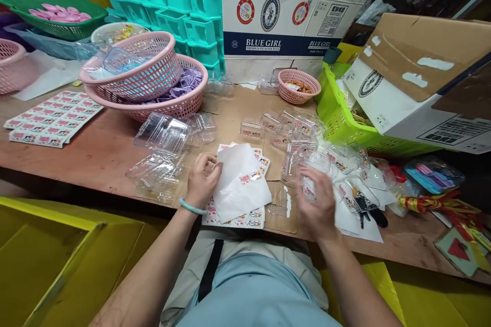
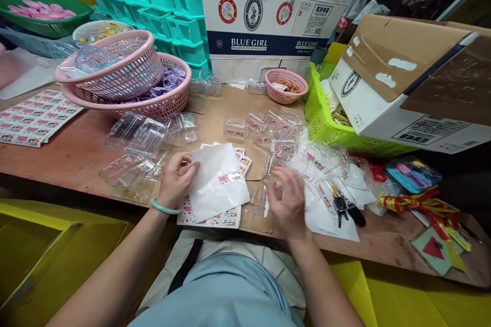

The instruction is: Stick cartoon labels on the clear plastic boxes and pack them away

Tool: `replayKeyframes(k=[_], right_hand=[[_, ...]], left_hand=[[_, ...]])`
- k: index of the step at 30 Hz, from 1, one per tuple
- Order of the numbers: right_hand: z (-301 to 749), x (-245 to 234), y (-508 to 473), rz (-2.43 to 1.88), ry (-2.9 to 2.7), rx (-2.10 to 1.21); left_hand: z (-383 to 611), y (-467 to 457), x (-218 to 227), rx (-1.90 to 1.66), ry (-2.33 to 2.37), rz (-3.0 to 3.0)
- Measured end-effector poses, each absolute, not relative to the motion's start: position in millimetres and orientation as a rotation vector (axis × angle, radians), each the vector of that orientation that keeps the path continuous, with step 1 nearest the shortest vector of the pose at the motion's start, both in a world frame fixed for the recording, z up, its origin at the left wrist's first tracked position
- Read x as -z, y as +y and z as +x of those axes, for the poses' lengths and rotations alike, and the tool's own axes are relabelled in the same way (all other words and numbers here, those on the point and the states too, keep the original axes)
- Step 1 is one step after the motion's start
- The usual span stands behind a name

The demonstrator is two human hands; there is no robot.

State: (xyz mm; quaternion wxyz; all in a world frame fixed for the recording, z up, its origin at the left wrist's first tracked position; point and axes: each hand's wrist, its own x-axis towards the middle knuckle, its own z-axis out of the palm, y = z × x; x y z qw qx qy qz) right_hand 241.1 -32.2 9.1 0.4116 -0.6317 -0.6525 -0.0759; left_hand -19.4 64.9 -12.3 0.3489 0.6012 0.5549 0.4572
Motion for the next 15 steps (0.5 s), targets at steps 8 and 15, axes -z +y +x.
replayKeyframes(k=[8, 15], right_hand=[[185, -6, -8, -1.295, -0.975, -1.276], [184, -16, -2, -1.519, -1.368, -0.549]], left_hand=[[-26, 52, -16, -1.14, 0.728, 0.562], [4, 21, -14, -0.916, 0.756, 0.385]])
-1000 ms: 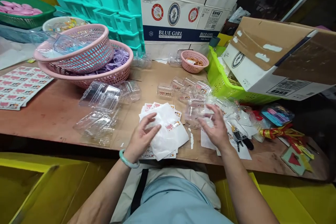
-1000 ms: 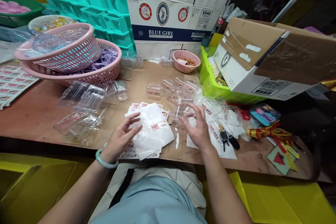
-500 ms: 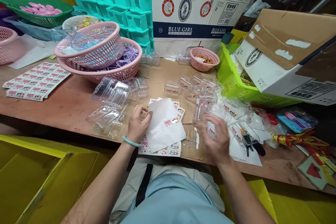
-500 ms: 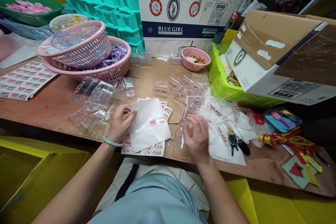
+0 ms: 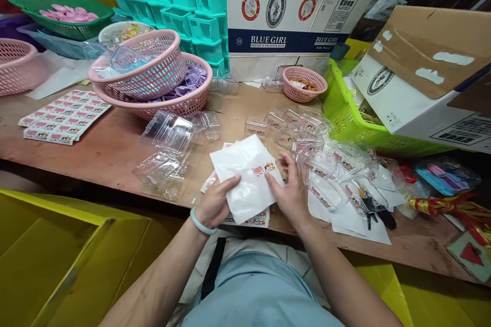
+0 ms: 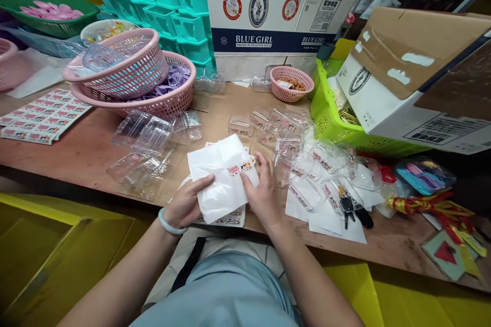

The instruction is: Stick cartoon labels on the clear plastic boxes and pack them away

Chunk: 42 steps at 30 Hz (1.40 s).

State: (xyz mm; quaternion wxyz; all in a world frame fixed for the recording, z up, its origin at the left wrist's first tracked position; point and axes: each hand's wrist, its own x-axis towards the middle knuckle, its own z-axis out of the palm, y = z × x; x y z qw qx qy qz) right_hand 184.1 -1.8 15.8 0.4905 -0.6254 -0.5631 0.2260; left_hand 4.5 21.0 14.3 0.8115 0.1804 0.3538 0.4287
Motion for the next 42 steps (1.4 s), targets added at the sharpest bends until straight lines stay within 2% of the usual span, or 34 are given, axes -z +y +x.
replayKeyframes(k=[2, 4, 12, 18, 25, 34, 36, 40, 42], right_hand=[[179, -17, -6, -1.531, -1.61, -0.207], [175, -16, -9, -1.477, -1.787, -0.12], [178, -6, -12, -1.426, -1.665, -0.248], [188, -10, -8, -1.462, -1.481, -0.488], [185, -8, -11, -1.423, -1.705, -0.236], [186, -11, -6, -1.463, -1.087, -0.82], [189, -13, -5, -1.446, -1.044, -0.826], [184, -16, -8, -1.4, -1.411, -0.662], [178, -15, -10, -1.411, -1.406, -0.642]], left_hand=[[14, 17, -16, -0.99, 0.767, 0.408], [18, 16, -18, -0.994, 0.74, 0.449], [13, 19, -10, -0.909, 0.772, 0.713], [13, 21, -13, -0.874, 0.718, 0.699], [12, 22, -19, -0.872, 0.738, 0.673], [2, 25, -13, -0.769, 0.812, 0.934], [1, 25, -12, -0.793, 0.792, 0.874], [1, 25, -13, -0.837, 0.744, 0.771], [2, 24, -14, -0.823, 0.753, 0.799]])
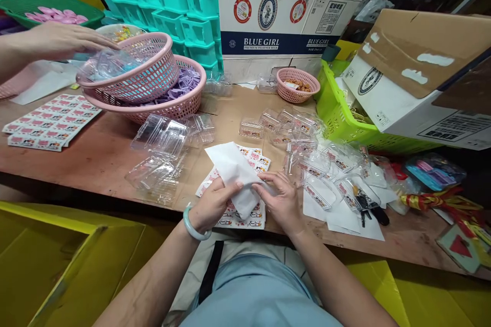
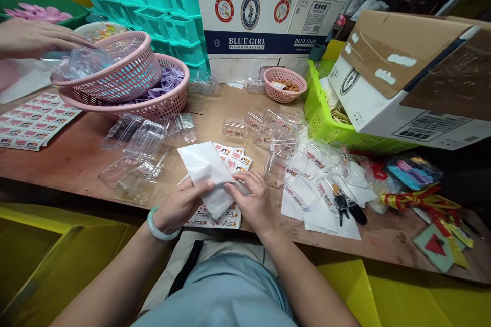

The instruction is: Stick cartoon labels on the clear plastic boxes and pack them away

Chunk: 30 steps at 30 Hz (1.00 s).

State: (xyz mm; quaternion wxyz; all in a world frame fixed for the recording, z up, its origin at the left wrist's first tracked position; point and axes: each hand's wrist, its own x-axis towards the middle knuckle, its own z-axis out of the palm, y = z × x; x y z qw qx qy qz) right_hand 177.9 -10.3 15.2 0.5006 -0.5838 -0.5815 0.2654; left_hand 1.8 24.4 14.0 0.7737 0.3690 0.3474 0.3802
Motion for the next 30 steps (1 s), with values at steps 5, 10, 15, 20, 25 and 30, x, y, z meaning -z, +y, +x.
replayKeyframes(k=[5, 10, 15, 20, 25, 30], right_hand=[[172, -8, -12, -1.419, -1.118, -0.929], [176, -5, -6, -1.393, -0.881, -1.052], [191, -15, 6, -1.194, -0.583, -0.835], [209, -34, 7, -1.174, -0.687, -0.469], [197, -30, -4, -1.275, -1.52, 0.158], [167, -16, -11, -1.264, -1.926, 0.084]], left_hand=[[1, 22, -16, -0.77, 0.875, 1.024], [1, 19, -13, -0.787, 0.841, 1.017], [-9, 26, -8, -0.8, 0.879, 0.867], [-23, 24, -11, -1.057, 1.198, 1.055], [-3, 1, -24, -1.228, 1.29, 1.362], [31, 10, -30, -0.926, 0.785, 0.774]])
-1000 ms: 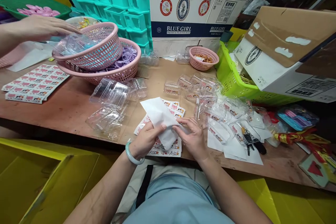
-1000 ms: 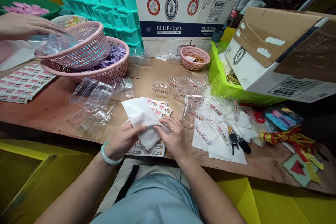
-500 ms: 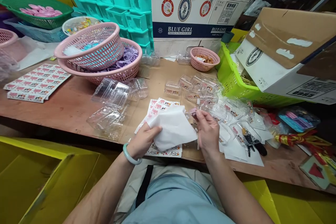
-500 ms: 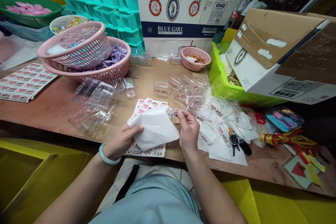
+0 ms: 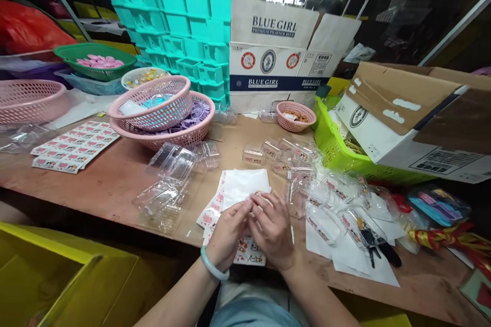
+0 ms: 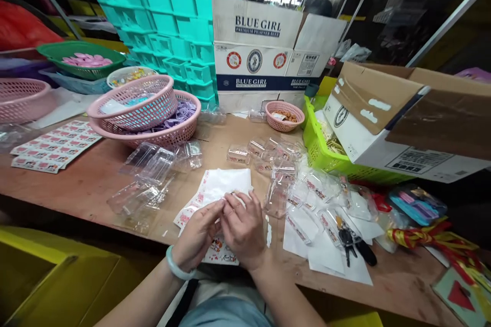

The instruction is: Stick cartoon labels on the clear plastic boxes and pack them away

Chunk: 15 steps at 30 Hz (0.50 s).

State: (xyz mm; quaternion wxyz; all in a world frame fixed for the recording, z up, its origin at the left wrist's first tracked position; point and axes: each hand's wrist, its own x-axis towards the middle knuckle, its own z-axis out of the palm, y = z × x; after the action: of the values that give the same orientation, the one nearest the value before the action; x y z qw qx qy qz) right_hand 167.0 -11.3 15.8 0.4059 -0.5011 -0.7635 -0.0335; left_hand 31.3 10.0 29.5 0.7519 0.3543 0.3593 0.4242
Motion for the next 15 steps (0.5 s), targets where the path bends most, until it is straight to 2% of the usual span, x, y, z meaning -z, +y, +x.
replayKeyframes(k=[3, 8, 10, 13, 15], right_hand=[[168, -9, -9, -1.337, -1.654, -0.236], [196, -10, 14, -1.26, -1.126, -1.046], [208, -18, 27, -1.265, -1.027, -1.028], [216, -36, 50, -1.284, -0.877, -0.748], [212, -53, 69, -1.259, -0.959, -0.778]], left_hand=[[31, 28, -29, -0.978, 0.877, 0.724], [24, 49, -34, -0.776, 0.817, 1.04], [24, 58, -31, -0.791, 0.881, 1.096], [23, 72, -24, -0.891, 1.033, 1.052], [24, 83, -22, -0.923, 1.032, 1.024]])
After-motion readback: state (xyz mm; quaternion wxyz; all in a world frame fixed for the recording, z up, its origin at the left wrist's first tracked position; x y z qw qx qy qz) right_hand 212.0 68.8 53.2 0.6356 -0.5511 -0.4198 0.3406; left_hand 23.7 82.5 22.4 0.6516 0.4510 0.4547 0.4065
